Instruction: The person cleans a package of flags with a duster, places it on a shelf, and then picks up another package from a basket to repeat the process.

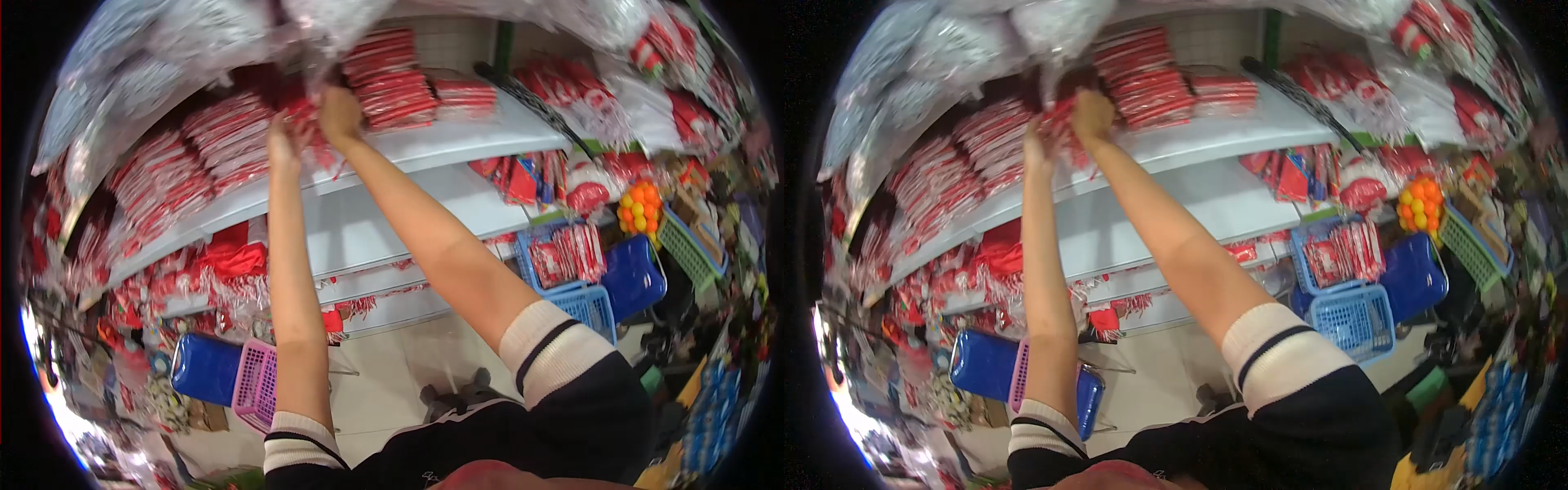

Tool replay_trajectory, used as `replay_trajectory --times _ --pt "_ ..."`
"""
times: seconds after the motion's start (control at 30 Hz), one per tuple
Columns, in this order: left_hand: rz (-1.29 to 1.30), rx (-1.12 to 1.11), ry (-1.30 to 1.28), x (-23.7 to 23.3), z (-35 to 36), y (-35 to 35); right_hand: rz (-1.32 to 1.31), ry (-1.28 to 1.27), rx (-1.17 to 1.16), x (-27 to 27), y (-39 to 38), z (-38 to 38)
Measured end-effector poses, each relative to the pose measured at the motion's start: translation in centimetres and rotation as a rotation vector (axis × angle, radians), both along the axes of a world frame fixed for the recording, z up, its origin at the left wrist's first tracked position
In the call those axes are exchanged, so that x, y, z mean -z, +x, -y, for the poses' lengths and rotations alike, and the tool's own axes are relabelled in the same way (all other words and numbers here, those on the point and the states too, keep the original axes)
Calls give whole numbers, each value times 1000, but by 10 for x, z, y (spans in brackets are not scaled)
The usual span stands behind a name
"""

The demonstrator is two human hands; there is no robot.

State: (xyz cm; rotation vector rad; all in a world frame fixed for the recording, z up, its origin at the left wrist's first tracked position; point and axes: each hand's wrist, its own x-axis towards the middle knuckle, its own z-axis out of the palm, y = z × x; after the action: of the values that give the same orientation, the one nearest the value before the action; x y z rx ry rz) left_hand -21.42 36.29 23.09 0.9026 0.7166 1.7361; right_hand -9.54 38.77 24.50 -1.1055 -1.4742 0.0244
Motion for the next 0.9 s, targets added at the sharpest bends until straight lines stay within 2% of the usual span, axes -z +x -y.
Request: replay_trajectory --times 0.07,0.1,0.13,0.17,0.23,0.27,0.33,0.4,0.43,0.47,0.5,0.53,0.57,0.6,0.63,0.67,0.7,0.77,0.83,0.9 --pt "-52 140 29 14 -36 -30 128 70 33 16 2 -15" --pt "-99 223 12 26 -55 -37 132 -168 -54 0 14 14" --pt "-200 150 12 14 -30 -18 164 -162 -81 6 22 23" --pt "-258 70 -65 13 -28 -14 134 -33 -76 10 38 54" --pt "-337 -112 -115 19 -48 -18 142 -126 -201 38 76 103" --pt "-344 -128 -71 27 -46 -22 126 -106 -215 62 101 130" --pt "-341 -368 22 23 1 16 66 -75 -200 129 157 180" --pt "-405 -780 255 30 69 96 -77 -258 -164 226 220 212" --pt "-475 -874 262 50 95 133 -249 -430 -94 248 255 238" --pt "-548 -965 274 76 114 162 -271 -767 8 292 292 253" --pt "-661 -940 290 122 123 180 -197 -700 187 334 325 270" --pt "-593 -703 236 167 139 216 -224 -705 213 362 362 287" --pt "-550 -542 17 202 161 271 -285 -826 281 381 394 301" --pt "-616 -350 -178 254 176 302 -343 -946 348 399 423 311" --pt "-550 -150 -302 309 196 335 -350 -983 409 412 448 315" --pt "-965 -20 -110 321 221 380 -358 -1022 471 422 471 318" --pt "-910 219 -68 340 234 421 -362 -1059 530 435 493 318" --pt "-1024 485 -129 380 247 488 -365 -989 599 471 531 314" --pt "-1097 545 14 427 237 541 -385 -934 625 501 560 310" --pt "-1220 484 128 469 213 589 -424 -895 609 521 580 303"
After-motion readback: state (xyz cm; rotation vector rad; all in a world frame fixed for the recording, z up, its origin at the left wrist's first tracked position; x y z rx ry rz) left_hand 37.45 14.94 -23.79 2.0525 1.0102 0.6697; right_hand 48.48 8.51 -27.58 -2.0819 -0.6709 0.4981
